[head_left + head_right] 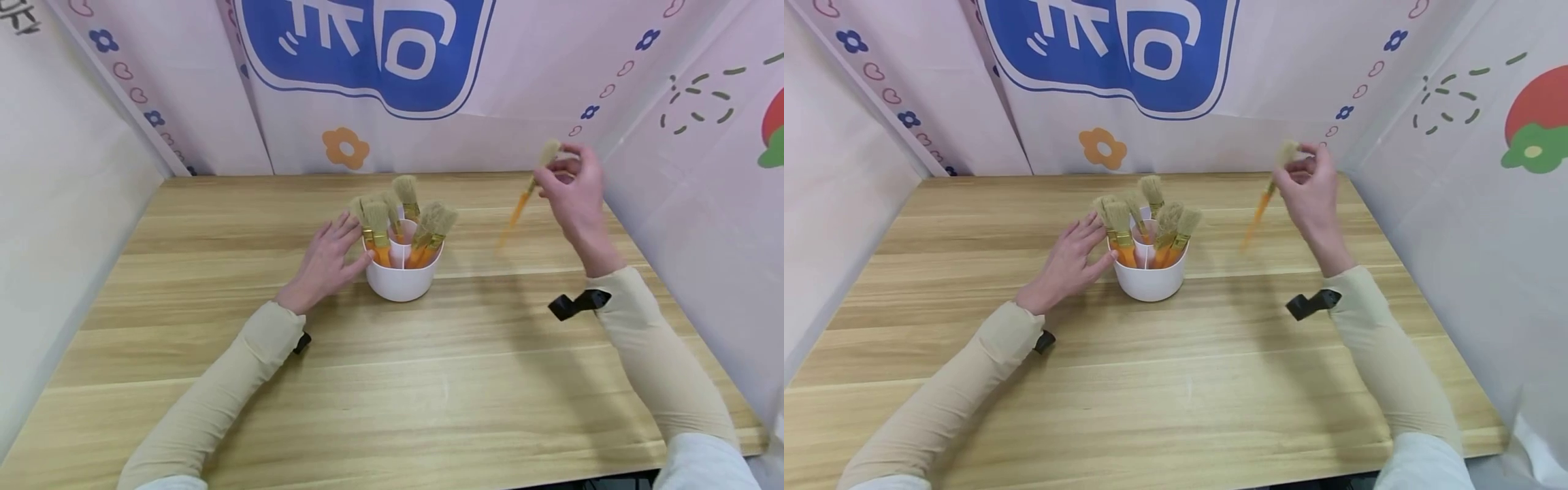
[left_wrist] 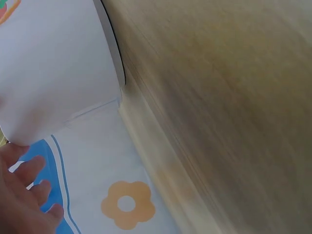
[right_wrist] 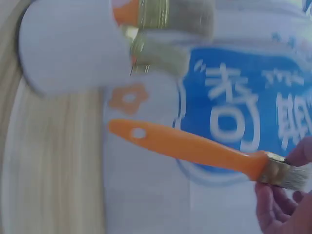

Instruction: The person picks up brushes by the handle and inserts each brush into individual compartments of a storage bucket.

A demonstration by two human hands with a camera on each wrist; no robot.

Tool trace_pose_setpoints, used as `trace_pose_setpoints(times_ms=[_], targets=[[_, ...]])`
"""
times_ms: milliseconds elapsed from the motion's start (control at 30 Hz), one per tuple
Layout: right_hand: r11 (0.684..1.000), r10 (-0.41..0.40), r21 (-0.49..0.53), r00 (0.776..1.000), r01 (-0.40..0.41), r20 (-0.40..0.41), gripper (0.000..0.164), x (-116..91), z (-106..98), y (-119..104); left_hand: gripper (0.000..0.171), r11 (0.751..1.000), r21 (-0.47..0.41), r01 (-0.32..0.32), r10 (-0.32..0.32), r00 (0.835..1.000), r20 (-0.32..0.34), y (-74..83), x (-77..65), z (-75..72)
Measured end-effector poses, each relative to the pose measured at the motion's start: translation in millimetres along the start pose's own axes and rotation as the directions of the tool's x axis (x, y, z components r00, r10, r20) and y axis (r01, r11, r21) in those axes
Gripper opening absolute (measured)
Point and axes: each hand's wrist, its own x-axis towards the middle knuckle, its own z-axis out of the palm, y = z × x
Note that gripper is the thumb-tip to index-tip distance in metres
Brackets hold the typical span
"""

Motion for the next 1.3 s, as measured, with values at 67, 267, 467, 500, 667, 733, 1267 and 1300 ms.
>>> trace_pose_setpoints(times_ms=[67, 267, 467, 500, 667, 733, 1267, 1300], targets=[[0.988, -0.062, 0.144, 0.998, 0.063, -0.014, 0.038, -4.0, 16.1, -13.3, 0.058, 1.000, -0.003, -0.014, 0.014, 1.000, -0.018, -0.4, 0.3, 0.2], [0.936, -0.177, 0.305, 0.984, 0.176, -0.024, 0.033, -13.6, 46.6, -35.5, 0.059, 0.983, -0.100, -0.154, 0.147, 0.986, -0.073, -2.9, 8.4, 0.0], [0.927, -0.169, 0.341, 0.986, 0.158, 0.003, 0.033, -19.9, 55.4, -38.7, 0.056, 0.967, -0.186, -0.172, 0.171, 0.985, -0.018, -8.5, 12.5, -0.1], [0.922, -0.173, 0.353, 0.985, 0.161, 0.001, 0.033, -20.8, 55.7, -39.4, 0.057, 0.968, -0.198, -0.154, 0.158, 0.988, 0.001, -9.2, 11.6, -0.4], [0.855, -0.260, 0.451, 0.964, 0.257, -0.057, 0.040, -24.9, 57.7, -49.3, 0.061, 0.971, -0.215, -0.107, 0.123, 0.990, 0.062, -10.3, 10.0, -3.0], [0.824, -0.317, 0.471, 0.946, 0.314, -0.076, 0.044, -26.9, 60.9, -55.0, 0.061, 0.973, -0.208, -0.100, 0.117, 0.991, 0.072, -10.0, 10.3, -4.3], [0.842, -0.527, 0.218, 0.838, 0.494, 0.138, 0.044, -29.9, 108.7, -59.8, 0.061, 0.982, -0.166, -0.090, 0.108, 0.989, 0.097, -8.8, 10.5, -5.7], [0.848, -0.526, 0.168, 0.834, 0.502, 0.167, 0.044, -29.1, 111.2, -55.7, 0.061, 0.983, -0.159, -0.094, 0.111, 0.989, 0.100, -8.5, 10.6, -6.1]])
